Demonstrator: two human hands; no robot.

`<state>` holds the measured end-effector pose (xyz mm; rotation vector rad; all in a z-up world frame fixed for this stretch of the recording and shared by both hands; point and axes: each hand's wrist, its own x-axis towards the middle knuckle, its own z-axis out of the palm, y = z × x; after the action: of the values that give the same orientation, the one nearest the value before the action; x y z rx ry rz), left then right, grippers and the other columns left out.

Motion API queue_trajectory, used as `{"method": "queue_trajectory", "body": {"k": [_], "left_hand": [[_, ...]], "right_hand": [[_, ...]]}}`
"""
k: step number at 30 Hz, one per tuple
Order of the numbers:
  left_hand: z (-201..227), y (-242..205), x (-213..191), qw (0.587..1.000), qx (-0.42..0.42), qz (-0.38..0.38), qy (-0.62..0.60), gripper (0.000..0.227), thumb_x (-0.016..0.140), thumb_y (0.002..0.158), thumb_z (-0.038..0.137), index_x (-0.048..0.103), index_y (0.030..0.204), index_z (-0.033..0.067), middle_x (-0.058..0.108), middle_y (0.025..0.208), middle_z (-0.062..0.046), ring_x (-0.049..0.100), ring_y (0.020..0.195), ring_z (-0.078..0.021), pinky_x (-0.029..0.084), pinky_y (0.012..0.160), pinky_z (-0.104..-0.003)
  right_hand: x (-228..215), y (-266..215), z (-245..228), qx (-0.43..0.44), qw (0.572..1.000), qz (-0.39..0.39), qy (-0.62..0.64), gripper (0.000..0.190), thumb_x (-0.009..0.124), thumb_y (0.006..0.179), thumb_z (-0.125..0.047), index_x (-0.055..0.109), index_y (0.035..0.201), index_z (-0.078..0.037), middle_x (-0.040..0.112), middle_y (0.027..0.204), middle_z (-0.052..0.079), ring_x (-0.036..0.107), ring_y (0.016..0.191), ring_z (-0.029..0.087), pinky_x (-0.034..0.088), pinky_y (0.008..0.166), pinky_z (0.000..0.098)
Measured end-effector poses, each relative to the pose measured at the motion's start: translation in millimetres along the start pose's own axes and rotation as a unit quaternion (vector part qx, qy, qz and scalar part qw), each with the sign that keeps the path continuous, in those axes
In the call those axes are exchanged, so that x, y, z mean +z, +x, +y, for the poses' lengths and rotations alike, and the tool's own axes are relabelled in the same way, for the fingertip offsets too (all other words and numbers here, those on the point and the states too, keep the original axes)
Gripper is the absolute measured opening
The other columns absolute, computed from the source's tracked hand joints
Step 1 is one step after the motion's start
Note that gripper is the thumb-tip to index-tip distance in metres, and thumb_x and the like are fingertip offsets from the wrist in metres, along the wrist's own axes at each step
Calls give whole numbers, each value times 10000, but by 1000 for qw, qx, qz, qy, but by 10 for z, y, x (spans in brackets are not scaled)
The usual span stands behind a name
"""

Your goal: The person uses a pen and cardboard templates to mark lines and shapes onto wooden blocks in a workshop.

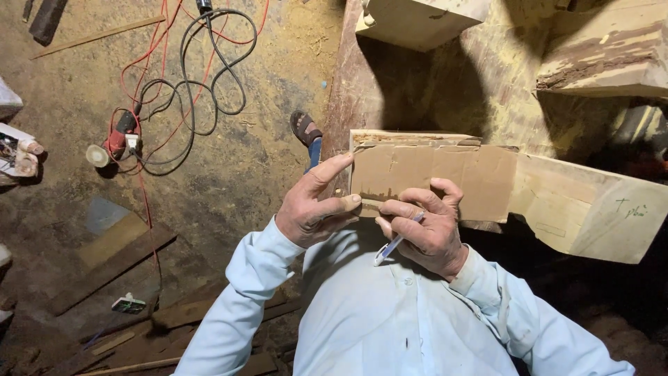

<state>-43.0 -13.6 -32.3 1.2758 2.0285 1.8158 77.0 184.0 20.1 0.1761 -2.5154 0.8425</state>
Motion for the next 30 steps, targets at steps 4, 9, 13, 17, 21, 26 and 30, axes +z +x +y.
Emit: {"method": "queue_trajectory", "body": {"k": [4,9,13,17,21,26,30], "left_hand": [[-8,-24,15,1000,-9,3,-9,209,836,872,173,804,1072,125,574,1471,-231,562,1339,-452,450,1121,-528],[-28,-47,26,1000,-13,7,-16,233,851,857,184,806,1078,128,580,1468,-223,556,1345,-455,441,1129,-536],[7,-30,33,999,-23,13,-23,219,853,856,182,808,1064,134,595,1457,-211,555,1347,-450,432,1132,-534],[36,-15,39,999,-26,19,-22,230,877,829,179,811,1045,134,605,1445,-208,562,1343,-443,433,1139,-528],[103,38,-6,1000,-23,7,6,228,875,829,191,813,1043,142,607,1444,-199,570,1333,-441,441,1136,-529],[119,56,-23,999,-18,-3,27,197,845,861,237,814,1041,162,607,1444,-188,563,1332,-458,454,1117,-536],[116,33,-26,999,-20,-6,49,196,840,866,267,815,1043,187,609,1452,-163,565,1335,-439,457,1109,-521]], "right_hand": [[10,-30,15,2,1000,-1,4,305,788,872,-112,568,683,-206,753,930,-90,627,862,187,336,1027,455],[-9,-20,1,15,1000,-13,16,302,789,874,-107,569,689,-201,756,940,-91,628,878,181,325,1034,440],[-32,6,-7,23,999,-21,27,314,793,867,-101,555,689,-204,751,930,-89,625,867,182,323,1031,428],[-24,-16,8,25,999,-17,23,308,799,867,-112,562,692,-203,752,922,-89,629,860,185,327,1023,431],[-26,-25,8,36,999,-24,29,322,797,871,-122,546,689,-206,750,929,-92,623,869,178,309,1034,421],[-33,-32,9,43,998,-28,30,325,801,871,-121,539,694,-195,747,926,-81,623,872,184,314,1034,424],[-41,-42,1,51,997,-36,34,315,794,875,-121,545,697,-195,751,936,-78,622,882,187,315,1020,421]]}}
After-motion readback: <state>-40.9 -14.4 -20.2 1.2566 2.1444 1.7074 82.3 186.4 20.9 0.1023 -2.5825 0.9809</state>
